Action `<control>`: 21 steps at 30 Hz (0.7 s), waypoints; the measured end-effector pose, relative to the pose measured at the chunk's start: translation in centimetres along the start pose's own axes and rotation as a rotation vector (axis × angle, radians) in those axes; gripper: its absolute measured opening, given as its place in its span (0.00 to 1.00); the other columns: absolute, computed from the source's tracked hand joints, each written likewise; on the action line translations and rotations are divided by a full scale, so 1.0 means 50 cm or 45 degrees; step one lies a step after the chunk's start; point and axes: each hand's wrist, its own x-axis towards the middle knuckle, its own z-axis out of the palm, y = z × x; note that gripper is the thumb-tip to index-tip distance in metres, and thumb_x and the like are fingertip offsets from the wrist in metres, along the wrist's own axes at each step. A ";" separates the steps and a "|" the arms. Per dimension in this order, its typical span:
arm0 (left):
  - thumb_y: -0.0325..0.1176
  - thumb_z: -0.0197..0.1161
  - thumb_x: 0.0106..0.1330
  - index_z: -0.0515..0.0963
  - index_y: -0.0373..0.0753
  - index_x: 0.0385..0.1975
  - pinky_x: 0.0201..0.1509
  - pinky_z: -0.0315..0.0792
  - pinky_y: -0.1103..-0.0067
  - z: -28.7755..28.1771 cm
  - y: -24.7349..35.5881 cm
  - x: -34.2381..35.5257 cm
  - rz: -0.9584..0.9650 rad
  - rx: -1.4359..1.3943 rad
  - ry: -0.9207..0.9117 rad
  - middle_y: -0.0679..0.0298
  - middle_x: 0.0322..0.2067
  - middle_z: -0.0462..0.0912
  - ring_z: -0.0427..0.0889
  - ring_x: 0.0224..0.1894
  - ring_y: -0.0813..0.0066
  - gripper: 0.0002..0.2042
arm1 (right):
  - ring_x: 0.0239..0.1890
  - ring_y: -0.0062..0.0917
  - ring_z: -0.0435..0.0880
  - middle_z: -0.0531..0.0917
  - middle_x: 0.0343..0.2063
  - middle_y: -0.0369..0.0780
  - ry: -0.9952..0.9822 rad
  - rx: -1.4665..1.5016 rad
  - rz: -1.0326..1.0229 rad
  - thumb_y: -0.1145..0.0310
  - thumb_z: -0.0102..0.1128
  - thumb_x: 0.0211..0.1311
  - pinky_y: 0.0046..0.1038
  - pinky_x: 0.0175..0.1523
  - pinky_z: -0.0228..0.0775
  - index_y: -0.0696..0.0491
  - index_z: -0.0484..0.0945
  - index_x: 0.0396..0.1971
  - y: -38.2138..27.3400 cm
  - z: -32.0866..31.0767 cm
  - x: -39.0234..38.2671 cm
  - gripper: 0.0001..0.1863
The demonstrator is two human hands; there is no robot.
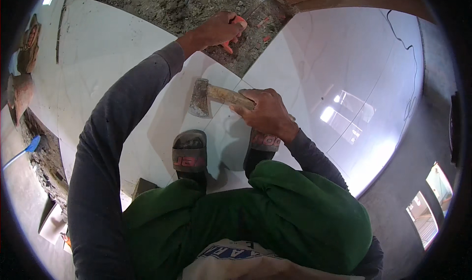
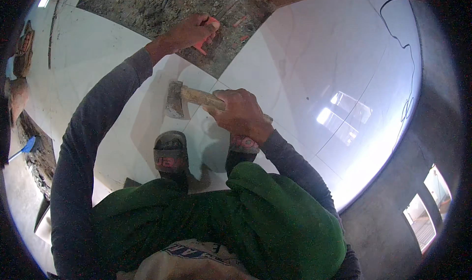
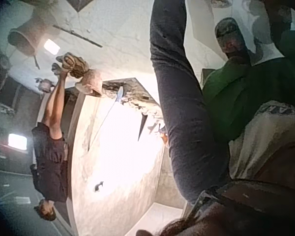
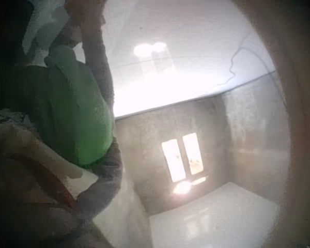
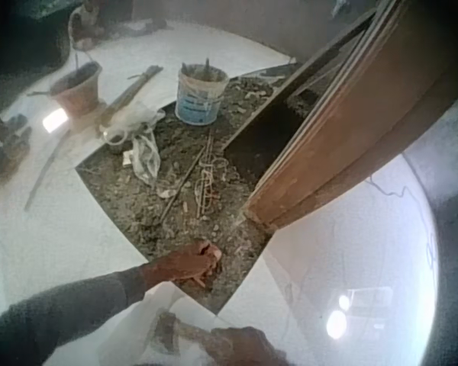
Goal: The person measures a tile with a tape measure, marks it with a pencil, and then uses a small axe and a hammer to chip away a section of the tile to fit around a door frame.
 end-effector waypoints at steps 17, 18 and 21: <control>0.42 0.63 0.73 0.79 0.28 0.44 0.34 0.84 0.71 0.000 0.005 0.003 -0.052 -0.091 0.035 0.59 0.35 0.83 0.84 0.34 0.72 0.18 | 0.32 0.49 0.83 0.83 0.27 0.48 -0.011 0.077 -0.310 0.58 0.67 0.66 0.47 0.39 0.74 0.57 0.80 0.31 -0.038 0.051 0.013 0.16; 0.42 0.63 0.73 0.79 0.28 0.44 0.34 0.84 0.71 -0.003 0.008 -0.001 -0.054 -0.090 0.033 0.59 0.35 0.83 0.84 0.34 0.72 0.18 | 0.32 0.49 0.83 0.83 0.27 0.48 -0.010 0.080 -0.309 0.58 0.67 0.66 0.47 0.39 0.74 0.57 0.80 0.31 -0.033 0.053 0.019 0.16; 0.43 0.62 0.74 0.78 0.28 0.45 0.34 0.86 0.71 0.002 0.020 -0.006 -0.072 -0.153 0.025 0.59 0.37 0.82 0.83 0.36 0.71 0.19 | 0.32 0.50 0.83 0.83 0.27 0.48 -0.167 0.140 -0.361 0.58 0.67 0.65 0.47 0.39 0.75 0.57 0.80 0.32 0.001 0.032 0.044 0.15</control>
